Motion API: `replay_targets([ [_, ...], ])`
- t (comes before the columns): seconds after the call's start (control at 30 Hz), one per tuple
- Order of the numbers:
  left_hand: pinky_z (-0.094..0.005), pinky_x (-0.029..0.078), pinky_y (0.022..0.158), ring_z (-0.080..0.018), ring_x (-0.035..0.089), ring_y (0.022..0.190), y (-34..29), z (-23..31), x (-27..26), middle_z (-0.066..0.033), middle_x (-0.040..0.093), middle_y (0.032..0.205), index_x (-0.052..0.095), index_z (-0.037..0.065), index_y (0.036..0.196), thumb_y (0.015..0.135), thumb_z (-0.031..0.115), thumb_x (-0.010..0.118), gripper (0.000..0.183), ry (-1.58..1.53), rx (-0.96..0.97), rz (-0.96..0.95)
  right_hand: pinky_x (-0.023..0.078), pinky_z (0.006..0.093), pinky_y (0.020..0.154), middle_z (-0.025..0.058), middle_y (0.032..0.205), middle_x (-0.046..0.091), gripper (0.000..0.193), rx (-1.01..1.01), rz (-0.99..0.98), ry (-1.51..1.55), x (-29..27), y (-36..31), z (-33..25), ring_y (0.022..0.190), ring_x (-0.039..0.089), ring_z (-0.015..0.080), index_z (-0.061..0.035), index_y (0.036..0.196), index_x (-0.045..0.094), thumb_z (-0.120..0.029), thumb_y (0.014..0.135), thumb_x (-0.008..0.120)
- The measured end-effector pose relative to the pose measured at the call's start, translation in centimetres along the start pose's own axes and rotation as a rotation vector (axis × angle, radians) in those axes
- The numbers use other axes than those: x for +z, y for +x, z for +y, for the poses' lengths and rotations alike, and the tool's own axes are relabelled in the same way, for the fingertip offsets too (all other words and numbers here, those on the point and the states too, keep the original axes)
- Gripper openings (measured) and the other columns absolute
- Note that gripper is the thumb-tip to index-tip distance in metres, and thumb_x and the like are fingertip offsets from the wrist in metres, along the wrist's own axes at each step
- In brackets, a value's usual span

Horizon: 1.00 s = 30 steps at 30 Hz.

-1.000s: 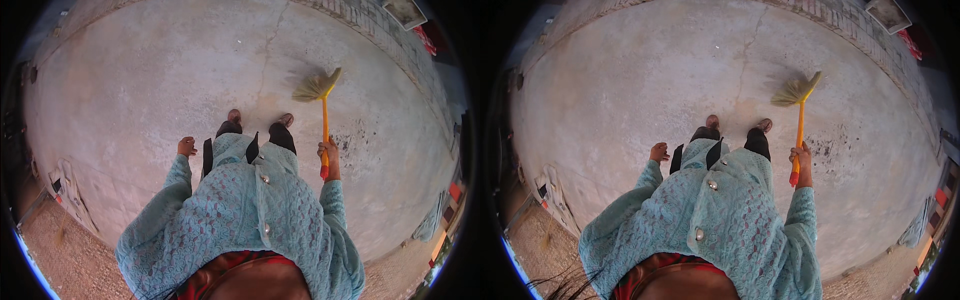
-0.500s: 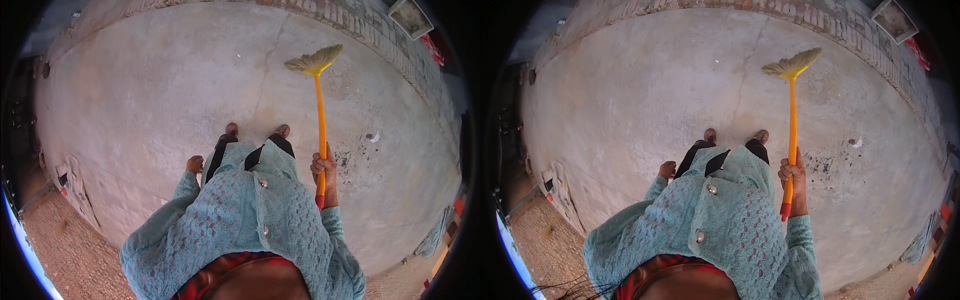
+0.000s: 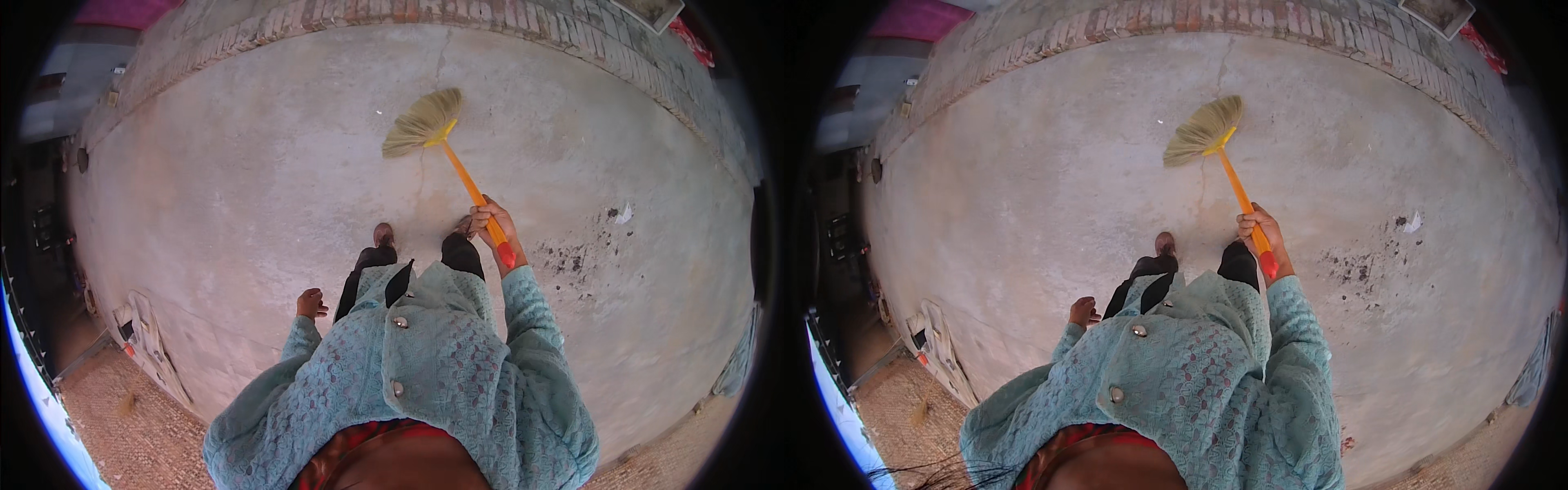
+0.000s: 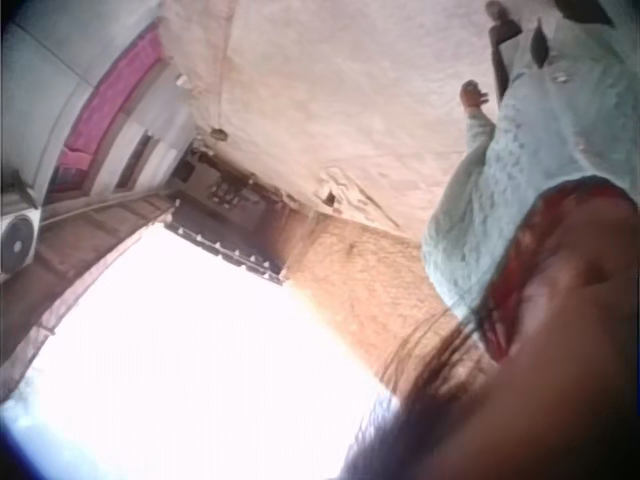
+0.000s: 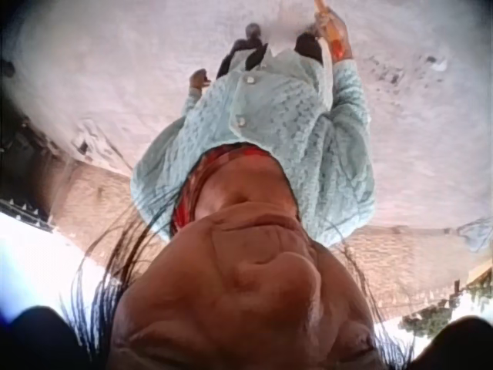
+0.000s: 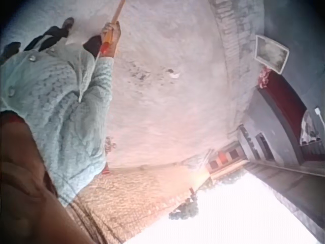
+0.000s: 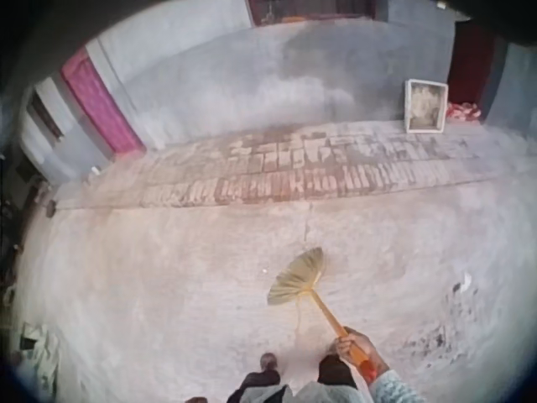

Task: The person sweeps a concrete courtyard with a yellow broom, gathering debris and red flower petals into a pile. They briefly pause to touch the petals with their hand before resuming sweeping to consolidate the debris.

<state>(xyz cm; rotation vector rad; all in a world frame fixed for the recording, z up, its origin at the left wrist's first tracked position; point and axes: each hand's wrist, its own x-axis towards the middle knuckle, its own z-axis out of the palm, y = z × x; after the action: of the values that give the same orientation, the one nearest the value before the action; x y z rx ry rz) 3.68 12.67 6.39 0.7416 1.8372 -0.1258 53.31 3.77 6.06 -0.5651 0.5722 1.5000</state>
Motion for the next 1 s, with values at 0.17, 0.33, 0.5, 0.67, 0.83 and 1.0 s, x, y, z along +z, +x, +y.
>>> replay_targets([
  [0.17, -0.033, 0.049, 0.041, -0.0197, 0.057, 0.05, 0.9, 1.5, 2.0, -0.0066, 0.051, 0.067, 0.05, 0.006, 0.104, 0.077, 0.018, 0.05, 0.03, 0.045, 0.041, -0.074, 0.036, 0.0151, 0.043, 0.0047, 0.07, 0.041, 0.029, -0.245, 0.093, -0.029, -5.7, -9.1, -5.8, 0.048, 0.038, 0.0048, -0.0065, 0.099, 0.038, 0.005, 0.073, 0.043],
  [0.33, -0.0326, 0.049, 0.041, -0.0198, 0.057, 0.051, 2.4, 3.5, 3.3, -0.0077, 0.052, 0.07, 0.05, 0.006, 0.105, 0.077, 0.019, 0.051, 0.031, 0.108, 0.126, -0.127, 0.034, 0.0155, 0.043, 0.0016, 0.067, 0.036, 0.052, -0.453, 0.304, -0.135, -2.6, -15.0, -6.7, 0.048, 0.035, 0.0058, -0.0152, 0.116, 0.027, 0.007, 0.072, 0.041],
  [0.5, -0.0318, 0.048, 0.041, -0.019, 0.057, 0.05, 2.1, 5.3, 3.7, -0.0072, 0.052, 0.069, 0.05, 0.006, 0.104, 0.076, 0.017, 0.052, 0.031, 0.097, 0.129, -0.149, 0.031, 0.0158, 0.04, 0.0017, 0.065, 0.034, 0.073, -0.432, 0.286, -0.168, 0.4, -18.9, -1.5, 0.046, 0.031, 0.0054, -0.0226, 0.13, 0.015, 0.008, 0.068, 0.04],
  [0.67, -0.0323, 0.048, 0.041, -0.0189, 0.056, 0.049, 2.5, 5.6, 3.9, -0.0065, 0.05, 0.067, 0.05, 0.006, 0.104, 0.077, 0.017, 0.05, 0.029, 0.133, 0.112, -0.145, 0.03, 0.016, 0.038, 0.0024, 0.064, 0.034, 0.069, -0.269, 0.12, -0.018, 1.5, -18.6, 2.9, 0.043, 0.03, 0.0048, -0.0172, 0.127, 0.028, 0.011, 0.065, 0.042],
  [0.83, -0.0325, 0.048, 0.04, -0.0191, 0.056, 0.049, 2.2, 7.1, 4.7, -0.0063, 0.05, 0.067, 0.05, 0.006, 0.104, 0.077, 0.018, 0.049, 0.029, 0.159, 0.137, -0.151, 0.033, 0.0163, 0.041, 0.0029, 0.066, 0.036, 0.053, -0.062, 0.075, 0.054, -1.1, -14.6, 4.6, 0.045, 0.035, 0.005, -0.0126, 0.119, 0.033, 0.009, 0.072, 0.044],
  [1.0, -0.032, 0.047, 0.04, -0.0191, 0.056, 0.049, 1.9, 8.5, 5.3, -0.0061, 0.05, 0.067, 0.05, 0.005, 0.103, 0.077, 0.018, 0.049, 0.029, 0.185, 0.131, -0.139, 0.033, 0.018, 0.039, 0.0048, 0.064, 0.038, 0.049, -0.114, 0.404, 0.014, -5.4, -15.0, 3.7, 0.044, 0.035, 0.0066, -0.0115, 0.116, 0.034, 0.009, 0.072, 0.044],
])
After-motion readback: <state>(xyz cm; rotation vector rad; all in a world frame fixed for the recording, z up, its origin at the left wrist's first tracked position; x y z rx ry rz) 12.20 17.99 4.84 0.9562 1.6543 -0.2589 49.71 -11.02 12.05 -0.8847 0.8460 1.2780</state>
